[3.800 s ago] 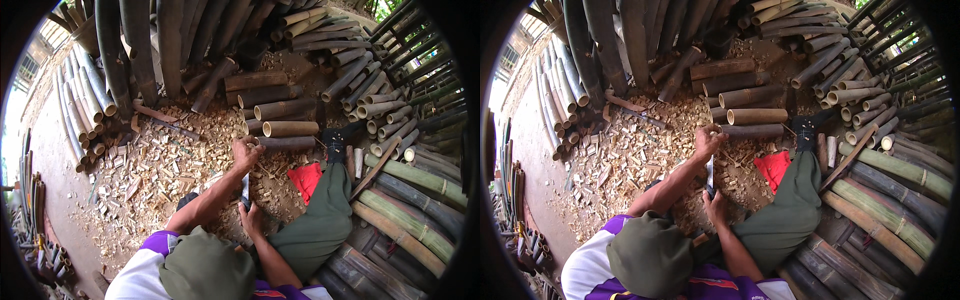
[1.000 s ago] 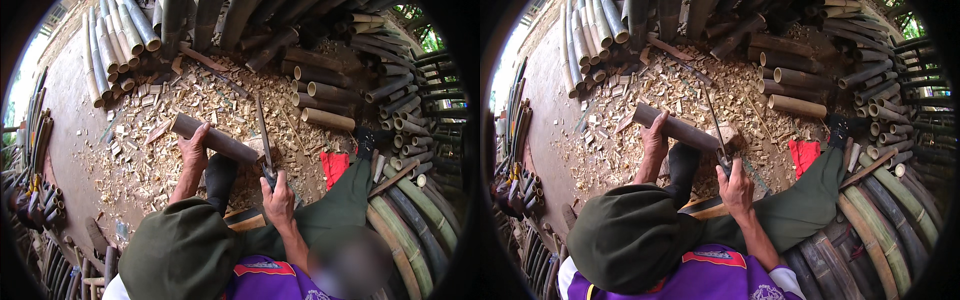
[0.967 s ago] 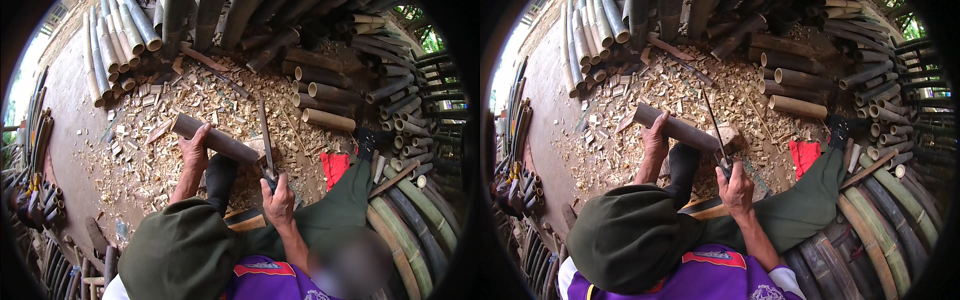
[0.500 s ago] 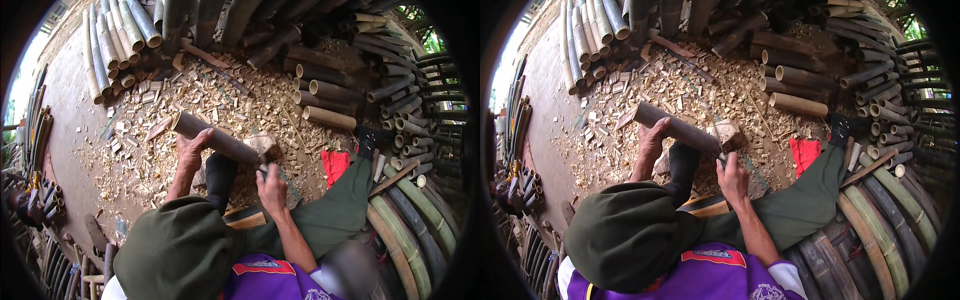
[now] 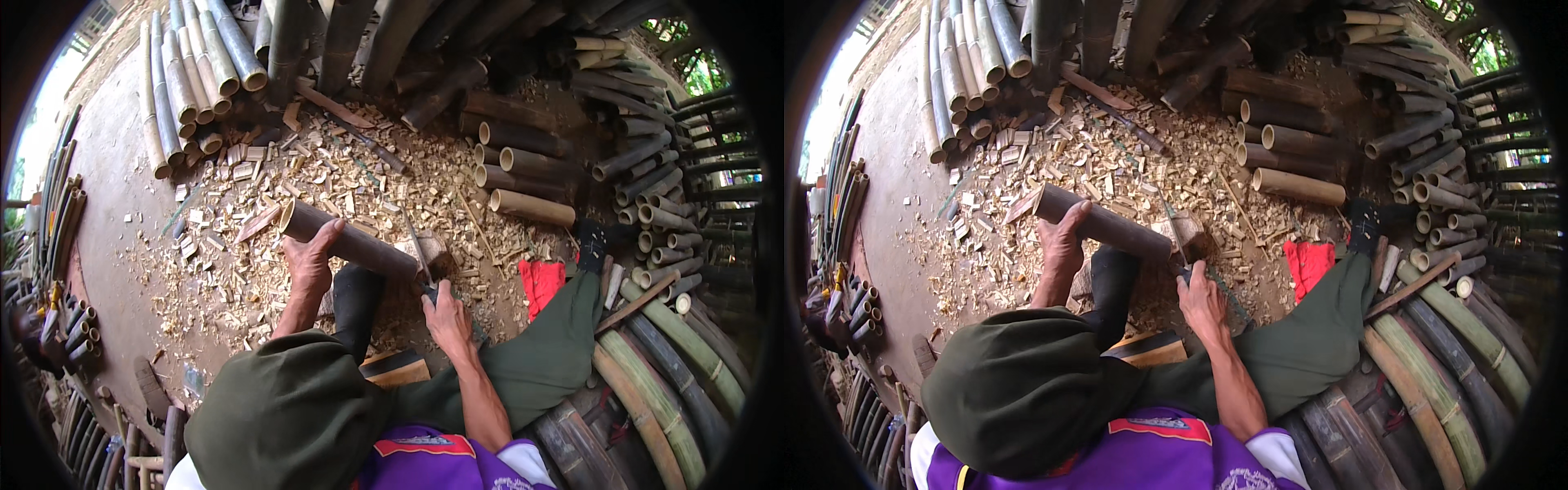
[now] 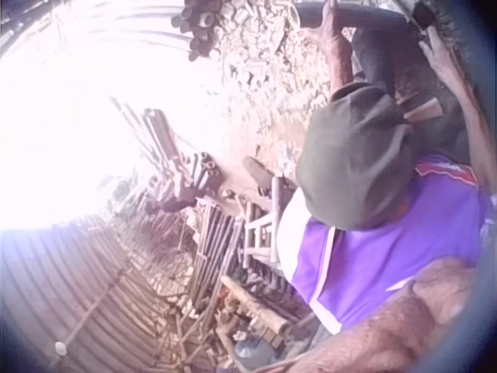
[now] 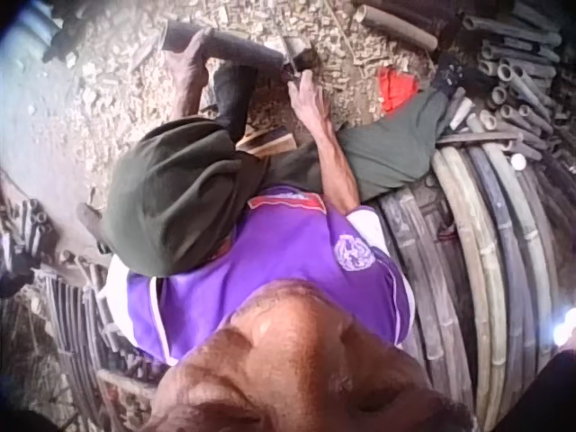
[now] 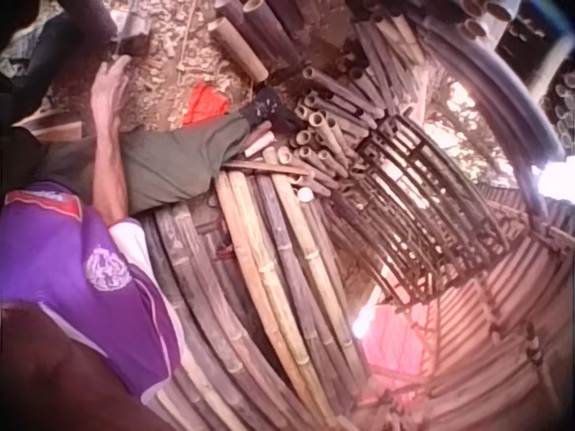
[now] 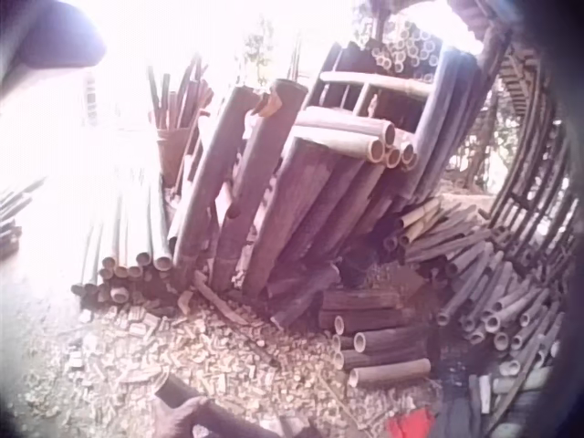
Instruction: The person sits on the ground and uses a knife to shave the outer layer off short bamboo segments. They repeatedly pick up a segment, shave it, and place it aside among other processed pieces.
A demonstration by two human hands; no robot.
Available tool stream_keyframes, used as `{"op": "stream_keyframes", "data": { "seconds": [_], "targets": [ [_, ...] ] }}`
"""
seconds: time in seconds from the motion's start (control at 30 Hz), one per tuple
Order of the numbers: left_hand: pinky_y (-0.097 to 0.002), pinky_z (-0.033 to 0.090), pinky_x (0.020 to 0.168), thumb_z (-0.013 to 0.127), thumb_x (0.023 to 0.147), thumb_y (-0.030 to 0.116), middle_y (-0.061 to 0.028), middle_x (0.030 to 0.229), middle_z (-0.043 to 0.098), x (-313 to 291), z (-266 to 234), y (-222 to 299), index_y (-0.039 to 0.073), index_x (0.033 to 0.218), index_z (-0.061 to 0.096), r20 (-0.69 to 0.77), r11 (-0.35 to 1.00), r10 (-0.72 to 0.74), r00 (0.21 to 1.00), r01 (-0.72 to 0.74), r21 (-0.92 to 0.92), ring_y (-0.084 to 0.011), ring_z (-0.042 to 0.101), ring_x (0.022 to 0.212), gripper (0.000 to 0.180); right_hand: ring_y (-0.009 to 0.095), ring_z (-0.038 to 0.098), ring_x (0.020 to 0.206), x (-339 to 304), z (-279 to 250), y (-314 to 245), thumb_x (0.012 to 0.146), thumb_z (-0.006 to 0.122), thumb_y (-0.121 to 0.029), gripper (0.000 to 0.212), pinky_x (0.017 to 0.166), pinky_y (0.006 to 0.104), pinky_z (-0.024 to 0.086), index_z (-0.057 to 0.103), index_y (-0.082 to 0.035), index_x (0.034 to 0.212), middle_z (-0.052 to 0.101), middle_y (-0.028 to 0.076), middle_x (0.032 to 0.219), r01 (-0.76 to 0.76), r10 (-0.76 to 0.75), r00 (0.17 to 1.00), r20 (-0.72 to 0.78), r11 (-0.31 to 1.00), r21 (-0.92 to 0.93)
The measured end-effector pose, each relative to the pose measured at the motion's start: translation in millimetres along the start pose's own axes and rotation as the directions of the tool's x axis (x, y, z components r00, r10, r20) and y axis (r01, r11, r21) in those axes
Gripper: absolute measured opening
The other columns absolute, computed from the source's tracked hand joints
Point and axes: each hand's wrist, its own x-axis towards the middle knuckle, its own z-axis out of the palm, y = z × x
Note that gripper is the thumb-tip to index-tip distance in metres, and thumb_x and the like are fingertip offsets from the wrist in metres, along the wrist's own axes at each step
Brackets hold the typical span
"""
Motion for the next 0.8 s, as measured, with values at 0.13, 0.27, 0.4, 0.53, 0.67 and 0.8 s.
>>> {"op": "stream_keyframes", "data": {
  "seconds": [0.13,0.27,0.4,0.53,0.67,0.8],
  "targets": [
    [-0.0392,0.061,0.084,0.09,0.079,0.009,-0.0144,0.102,0.071,0,-14,9,-0.006,0.115,0.061,0.12,0.999,-0.052,0.991,0.053,-0.012,-0.0232,0.073,0.091,0.048,0.048,0.068,0.076,-28,-35,-45,0.101,0.064,-0.026,0.029,0.063,0.0536,0.052,0.051,-0.004,0.114,0.069,0.023,0.081,0.336,-0.284,0.924,-0.256,0.923,0.189],
    [-0.0396,0.061,0.082,0.089,0.08,0.016,-0.0131,0.106,0.068,0,-19,8,-0.002,0.122,0.057,0.08,0.986,-0.096,0.992,0.084,0.144,-0.0231,0.071,0.091,0.056,0.049,0.068,0.078,-20,10,-14,0.099,0.067,-0.026,0.031,0.065,0.0543,0.053,0.05,-0.003,0.113,0.069,0.024,0.082,0.304,-0.203,0.925,-0.321,0.904,0.302],
    [-0.0386,0.061,0.071,0.09,0.078,0.03,-0.0094,0.105,0.067,0,-3,12,0.002,0.123,0.058,0.034,0.986,-0.14,0.99,0.136,0.097,-0.0203,0.068,0.092,0.062,0.051,0.068,0.084,-5,4,3,0.102,0.063,-0.029,0.033,0.07,0.0593,0.052,0.047,-0.003,0.114,0.071,0.026,0.088,0.053,-0.051,0.997,-0.058,0.998,0.029],
    [-0.038,0.06,0.069,0.09,0.079,0.021,-0.006,0.098,0.067,4,-6,5,0.002,0.117,0.06,-0.116,0.994,-0.111,0.987,0.113,0.008,-0.0181,0.067,0.087,0.051,0.051,0.069,0.086,-31,-35,-48,0.102,0.062,-0.028,0.032,0.069,0.0582,0.053,0.047,-0.003,0.114,0.071,0.026,0.089,0.278,-0.225,0.942,-0.249,0.939,0.203],
    [-0.0372,0.062,0.073,0.092,0.077,0.016,-0.0067,0.096,0.068,8,-1,5,0.001,0.114,0.062,-0.074,0.996,-0.092,0.993,0.093,0.011,-0.0186,0.069,0.083,0.049,0.052,0.067,0.083,-15,-14,-32,0.103,0.061,-0.029,0.03,0.066,0.0596,0.051,0.046,-0.004,0.112,0.07,0.028,0.087,0.189,-0.167,0.971,-0.173,0.974,0.123],
    [-0.0346,0.062,0.075,0.093,0.074,0.006,-0.0116,0.094,0.072,6,6,5,-0.007,0.106,0.066,0.004,0.998,-0.032,0.999,0.032,-0.052,-0.0204,0.072,0.077,0.043,0.053,0.066,0.082,-6,-14,-24,0.102,0.062,-0.03,0.032,0.068,0.0609,0.05,0.046,-0.004,0.112,0.069,0.028,0.085,0.113,-0.106,0.99,-0.093,0.991,0.071]
  ]
}}
